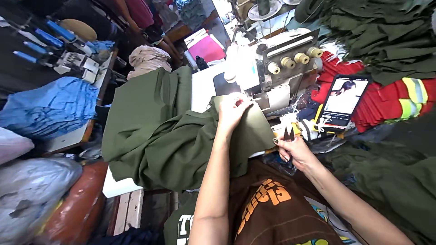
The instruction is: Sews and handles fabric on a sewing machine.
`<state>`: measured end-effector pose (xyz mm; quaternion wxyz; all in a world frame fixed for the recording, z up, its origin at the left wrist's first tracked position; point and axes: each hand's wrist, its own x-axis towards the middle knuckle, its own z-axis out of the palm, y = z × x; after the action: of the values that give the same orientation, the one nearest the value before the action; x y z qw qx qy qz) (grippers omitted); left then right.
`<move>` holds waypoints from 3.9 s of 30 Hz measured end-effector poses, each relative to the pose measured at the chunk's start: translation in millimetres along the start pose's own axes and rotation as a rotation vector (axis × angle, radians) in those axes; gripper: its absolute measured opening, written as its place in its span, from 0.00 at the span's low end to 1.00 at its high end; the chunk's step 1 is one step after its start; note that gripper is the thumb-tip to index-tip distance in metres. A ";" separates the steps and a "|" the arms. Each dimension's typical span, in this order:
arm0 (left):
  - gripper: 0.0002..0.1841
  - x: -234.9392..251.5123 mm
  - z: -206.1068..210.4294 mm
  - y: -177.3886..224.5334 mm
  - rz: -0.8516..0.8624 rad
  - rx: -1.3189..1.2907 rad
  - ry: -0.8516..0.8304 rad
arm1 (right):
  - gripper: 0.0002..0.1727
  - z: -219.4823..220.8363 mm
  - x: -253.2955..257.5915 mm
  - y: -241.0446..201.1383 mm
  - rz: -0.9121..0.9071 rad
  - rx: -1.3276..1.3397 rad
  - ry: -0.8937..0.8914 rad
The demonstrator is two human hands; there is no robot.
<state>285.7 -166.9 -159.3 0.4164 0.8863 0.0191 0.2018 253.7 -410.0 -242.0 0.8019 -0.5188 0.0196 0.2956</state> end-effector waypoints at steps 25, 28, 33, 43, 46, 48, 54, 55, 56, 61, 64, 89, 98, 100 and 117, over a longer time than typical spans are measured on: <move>0.11 -32.5 -1.5 19.7 -0.163 0.032 0.090 | 0.23 4.8 -20.3 11.6 0.040 -0.138 -0.111; 0.08 -31.9 5.3 18.1 -0.060 0.118 0.130 | 0.23 5.0 -19.5 11.3 0.037 -0.131 -0.118; 0.05 -41.4 22.5 13.4 0.215 0.512 0.277 | 0.22 4.9 -20.6 8.6 0.022 -0.139 -0.132; 0.21 -67.6 68.4 22.9 0.170 0.794 0.321 | 0.22 5.8 -17.5 2.3 -0.008 -0.127 -0.123; 0.15 -61.1 64.7 19.7 0.188 0.710 0.348 | 0.23 10.2 -15.6 -0.8 -0.045 -0.120 -0.108; 0.12 -59.4 61.0 18.3 0.173 0.645 0.358 | 0.23 14.6 -15.4 -3.1 -0.089 -0.132 -0.106; 0.14 -27.8 28.7 13.0 -0.013 0.530 0.130 | 0.28 36.6 4.0 -18.3 -0.276 -0.157 -0.088; 0.15 -19.4 20.3 9.5 -0.025 0.522 0.071 | 0.28 41.0 10.2 -22.5 -0.304 -0.177 -0.072; 0.17 -12.8 12.2 3.9 -0.012 0.512 0.020 | 0.27 44.6 17.1 -26.4 -0.328 -0.201 -0.058; 0.20 36.5 -6.2 -22.4 -0.019 0.564 -0.047 | 0.13 55.5 54.9 -33.2 -0.487 -0.447 -0.012; 0.21 67.3 -3.8 -31.6 -0.112 0.618 -0.002 | 0.12 55.9 66.7 -24.7 -0.607 -0.608 0.049; 0.08 -163.9 -45.2 -0.6 0.154 0.223 0.405 | 0.12 48.5 45.7 -42.8 -0.845 -1.357 -0.141; 0.10 -212.7 23.9 -17.7 0.112 0.299 -0.044 | 0.24 75.0 34.7 -26.9 -0.411 -1.323 -0.170; 0.10 -211.4 14.6 -16.1 0.090 0.208 -0.080 | 0.33 92.2 30.0 -21.4 -0.352 -1.366 -0.215; 0.28 -150.6 -19.7 -10.1 -0.343 -0.163 0.383 | 0.13 130.1 14.3 -15.3 -0.649 -1.044 -0.334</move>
<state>141.5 -176.3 -207.0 0.5034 0.7793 0.2311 0.2930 237.2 -298.1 -174.3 0.4843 -0.7679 -0.4106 0.0850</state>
